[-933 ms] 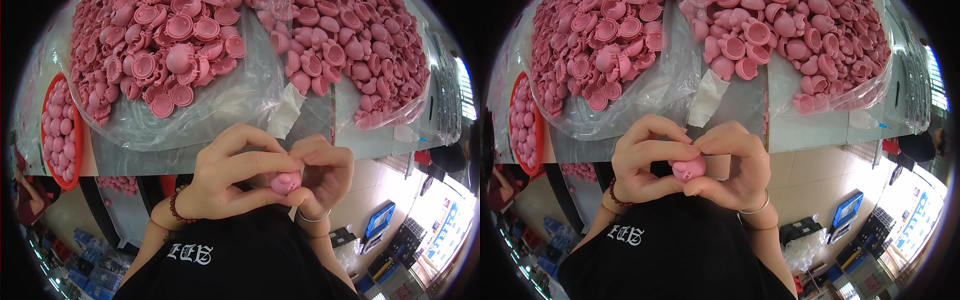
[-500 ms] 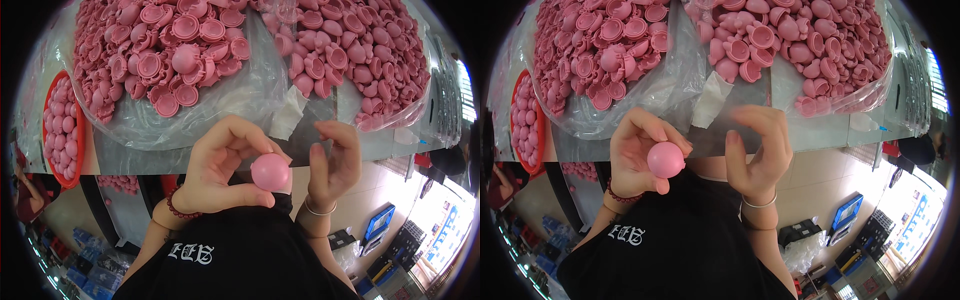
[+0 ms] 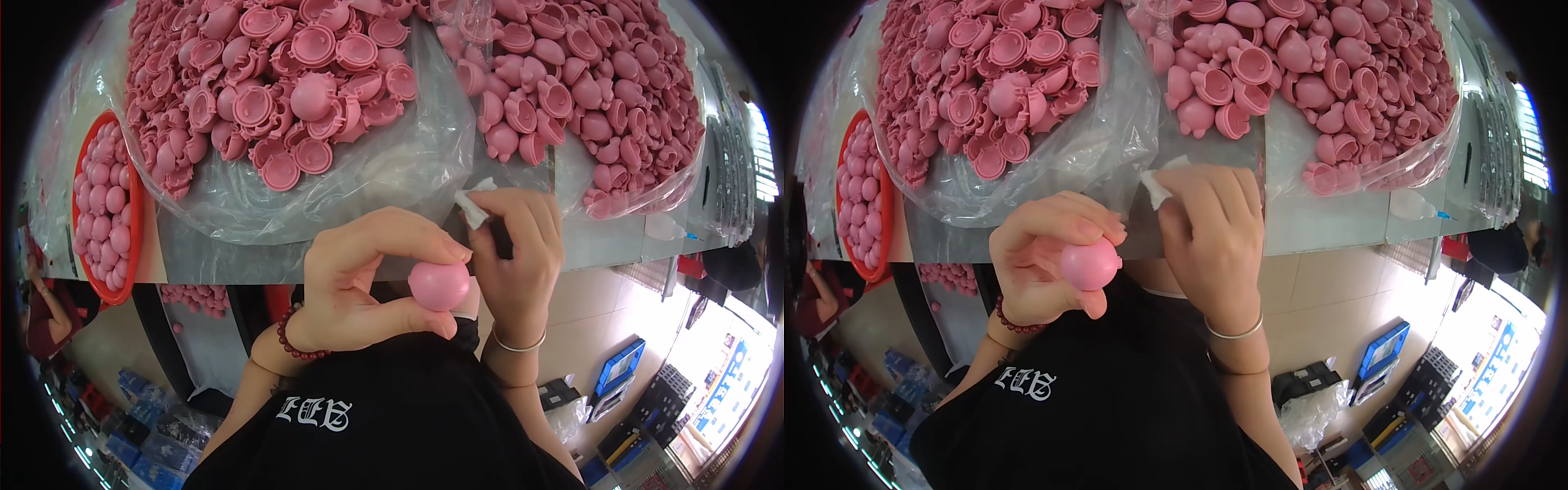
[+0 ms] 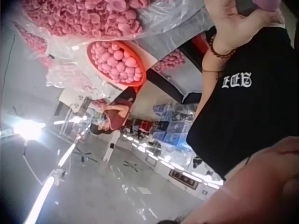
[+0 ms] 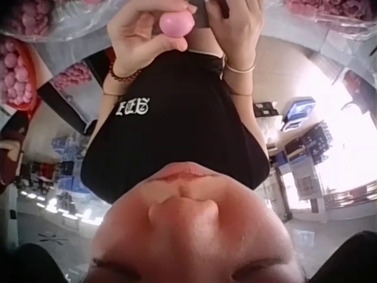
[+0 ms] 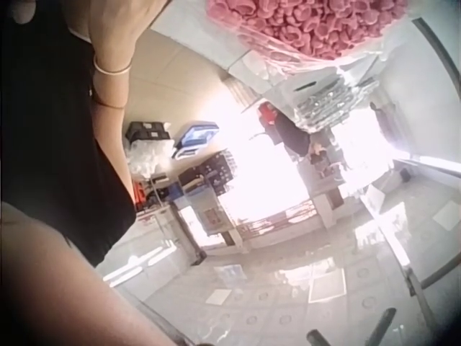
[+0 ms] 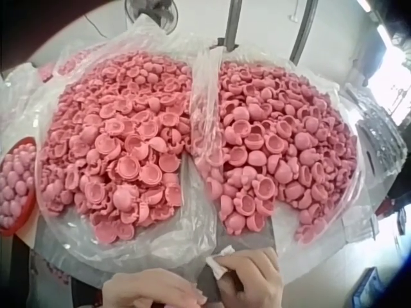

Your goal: Assembling small pink plastic toy components by applying glue from a bottle and joining parts together.

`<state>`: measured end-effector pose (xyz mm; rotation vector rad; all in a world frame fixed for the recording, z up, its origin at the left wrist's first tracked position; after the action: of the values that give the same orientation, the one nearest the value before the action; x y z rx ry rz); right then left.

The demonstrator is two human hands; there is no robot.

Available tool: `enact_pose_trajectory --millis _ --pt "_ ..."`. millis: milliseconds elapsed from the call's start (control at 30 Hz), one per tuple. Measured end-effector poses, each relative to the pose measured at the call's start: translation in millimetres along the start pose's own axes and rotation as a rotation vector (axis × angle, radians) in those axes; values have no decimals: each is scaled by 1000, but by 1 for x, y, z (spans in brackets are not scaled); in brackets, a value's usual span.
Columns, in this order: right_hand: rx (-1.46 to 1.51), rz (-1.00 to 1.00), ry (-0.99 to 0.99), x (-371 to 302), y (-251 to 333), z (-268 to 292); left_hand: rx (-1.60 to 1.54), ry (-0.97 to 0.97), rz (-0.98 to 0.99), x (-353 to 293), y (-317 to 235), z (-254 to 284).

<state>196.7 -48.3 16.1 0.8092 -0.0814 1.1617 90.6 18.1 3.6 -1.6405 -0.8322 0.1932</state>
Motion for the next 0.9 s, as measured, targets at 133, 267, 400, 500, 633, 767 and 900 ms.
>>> enact_pose_trajectory --millis 133,267,400,500,633,767,900 --pt "177 -154 -163 -4 -11 29 148 -30 -11 -2 -3 5" --pt "313 117 -202 -4 30 54 171 -130 -19 0 -10 7" --pt "370 262 -164 -10 54 32 382 -134 -78 -3 -11 8" --pt "301 270 -97 -8 62 31 455 -111 -101 -2 -16 5" --pt "331 241 -89 -7 56 35 408 -124 -121 -5 -13 4" --pt "366 160 -57 -6 38 32 275 -163 -96 -6 -12 9" --pt "371 94 -106 -9 25 34 91 -72 -81 -4 -10 2"
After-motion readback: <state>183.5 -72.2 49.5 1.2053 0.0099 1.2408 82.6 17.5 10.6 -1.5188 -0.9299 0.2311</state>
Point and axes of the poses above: each hand's wrist, its own x-axis towards the middle knuckle, its own z-axis out of the back of the hand, y = z × x, the point moved 10 cm from there along x, towards the middle knuckle, and after that the axes turned 4 degrees about -y, right-handed, at the moved point
